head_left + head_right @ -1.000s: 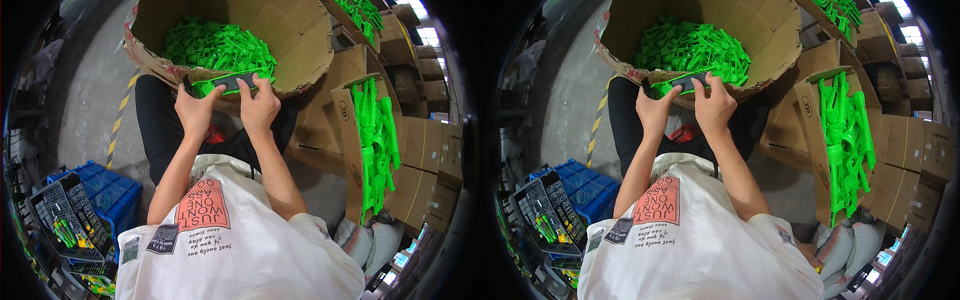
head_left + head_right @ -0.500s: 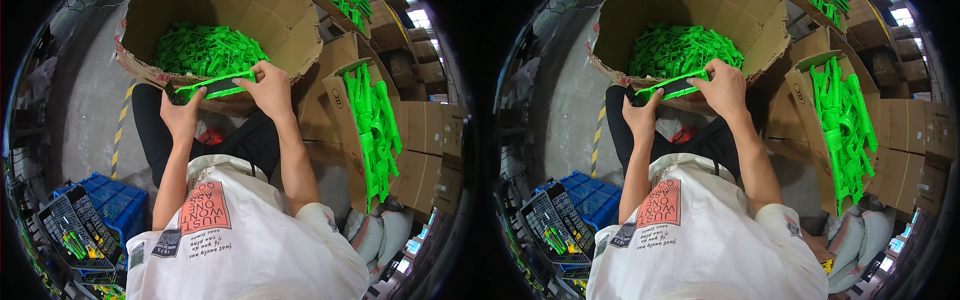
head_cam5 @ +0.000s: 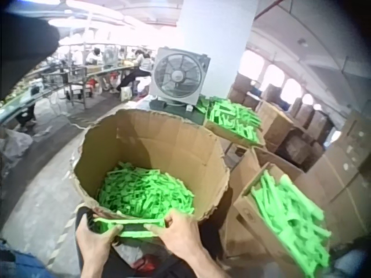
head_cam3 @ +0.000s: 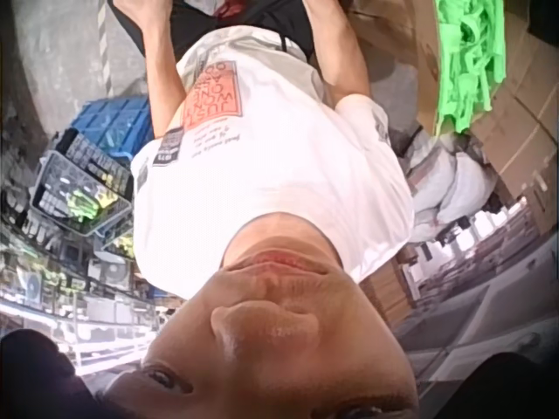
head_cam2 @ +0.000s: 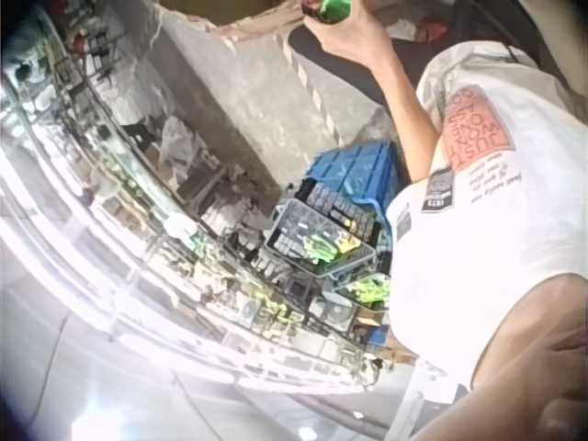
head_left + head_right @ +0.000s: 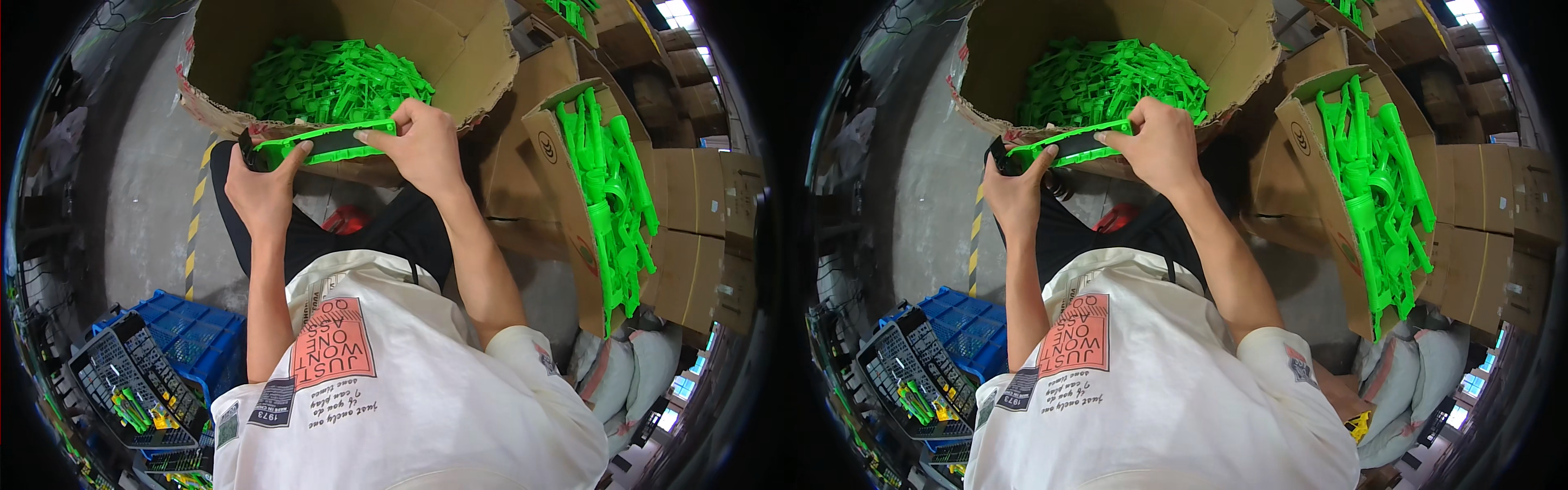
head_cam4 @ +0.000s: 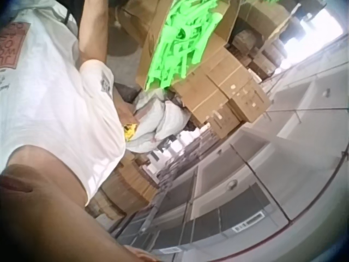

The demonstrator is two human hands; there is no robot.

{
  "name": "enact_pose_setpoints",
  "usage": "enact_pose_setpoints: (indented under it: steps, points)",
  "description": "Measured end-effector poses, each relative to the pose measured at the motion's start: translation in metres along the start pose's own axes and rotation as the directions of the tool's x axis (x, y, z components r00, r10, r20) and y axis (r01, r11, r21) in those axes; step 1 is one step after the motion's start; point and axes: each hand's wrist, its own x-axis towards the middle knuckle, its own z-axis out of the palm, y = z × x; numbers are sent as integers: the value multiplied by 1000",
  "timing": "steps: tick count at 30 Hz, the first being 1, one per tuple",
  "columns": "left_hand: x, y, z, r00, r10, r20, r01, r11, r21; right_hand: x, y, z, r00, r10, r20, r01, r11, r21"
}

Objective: The person assembles bright green plastic parts with black plastic components by hand.

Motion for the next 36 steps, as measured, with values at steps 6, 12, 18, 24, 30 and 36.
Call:
enact_pose_setpoints:
  steps: [6, 12, 18, 24, 30, 36]
  points:
    - [3, -2, 6, 1000, 18, -12, -18, 1000, 14, 5, 2, 0, 1000, -1, -14, 1, 999, -35]
    - [5, 4, 13, 998, -55, -5, 55, 997, 51, -1, 10, 15, 969, -186, -162, 165, 977, -134]
    - [7, 5, 16, 998, 37, -46, -29, 987, 161, -3, 8, 17, 950, -239, -200, 200, 960, -198]
    - [10, -8, 9, 998, -29, 62, 29, 1000, 3, -8, -7, 1, 976, -216, -41, 206, 964, -171]
    - [12, -9, 4, 982, -43, 183, 83, 972, -220, -14, -30, -26, 929, -277, 246, 360, 834, -418]
    - [8, 0, -27, 921, -222, 320, 374, 738, -563, 13, -52, -40, 833, -399, 384, 550, 516, -657]
